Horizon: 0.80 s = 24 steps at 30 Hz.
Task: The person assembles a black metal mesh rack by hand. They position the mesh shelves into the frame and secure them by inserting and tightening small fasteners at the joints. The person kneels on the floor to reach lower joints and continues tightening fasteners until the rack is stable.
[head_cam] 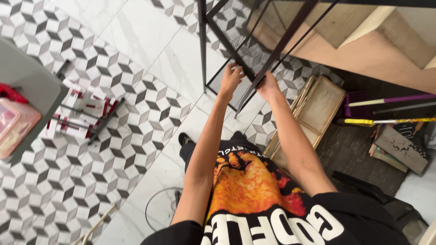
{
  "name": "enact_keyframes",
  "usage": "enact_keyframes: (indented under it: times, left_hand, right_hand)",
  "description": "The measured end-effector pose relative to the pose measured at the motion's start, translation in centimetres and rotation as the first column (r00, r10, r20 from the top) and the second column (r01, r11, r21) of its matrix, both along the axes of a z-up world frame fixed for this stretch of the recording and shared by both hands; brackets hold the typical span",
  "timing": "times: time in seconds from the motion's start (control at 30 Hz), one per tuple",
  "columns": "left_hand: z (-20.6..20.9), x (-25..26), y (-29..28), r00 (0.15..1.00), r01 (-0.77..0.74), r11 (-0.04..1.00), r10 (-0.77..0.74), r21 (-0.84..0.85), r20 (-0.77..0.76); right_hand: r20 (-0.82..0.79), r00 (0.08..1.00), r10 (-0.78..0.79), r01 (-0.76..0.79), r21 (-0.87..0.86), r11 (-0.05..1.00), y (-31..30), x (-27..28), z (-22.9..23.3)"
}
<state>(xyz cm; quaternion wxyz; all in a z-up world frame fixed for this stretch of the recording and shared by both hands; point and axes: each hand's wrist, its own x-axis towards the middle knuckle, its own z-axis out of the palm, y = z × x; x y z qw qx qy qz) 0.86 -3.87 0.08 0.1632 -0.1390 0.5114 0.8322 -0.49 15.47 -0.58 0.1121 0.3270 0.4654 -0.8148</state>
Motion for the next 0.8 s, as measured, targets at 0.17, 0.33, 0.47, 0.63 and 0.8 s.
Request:
enact_keyframes:
  times: [0.17, 0.33, 0.47, 0.63, 0.8]
  left_hand:
    - [-3.6, 0.8, -0.5, 0.999, -0.022, 0.999, 0.021, 0.043, 0.033]
    - [-11.9, 7.3, -6.3, 0.969, -0.053, 0.998, 0.045, 0.023, 0.244]
    - [-17.1, 10.7, -10.9, 0.861, -0.303, 0.944, 0.330, -0.131, 0.388]
    - [-19.9, 10.7, -14.3, 0.855, -0.321, 0.946, 0.313, -0.052, 0.413]
    - [-16.0, 4.5, -17.2, 0.987, -0.090, 0.995, 0.094, -0.030, 0.132]
  right_hand:
    - [0.085, 0.996, 0.019, -0.028, 0.116, 0.993, -0.1, -1.5, -1.2]
    - [0.094, 0.996, 0.005, -0.028, 0.245, 0.969, 0.7, -0.9, -2.4]
    - [0.038, 0.999, 0.035, -0.040, 0.166, 0.985, 1.3, -0.7, -1.6]
    - [0.008, 0.996, 0.093, -0.092, 0.259, 0.962, 1.6, 0.3, -1.5]
    - [-0.027, 0.999, -0.018, 0.025, 0.298, 0.954, -1.4, 1.3, -1.1]
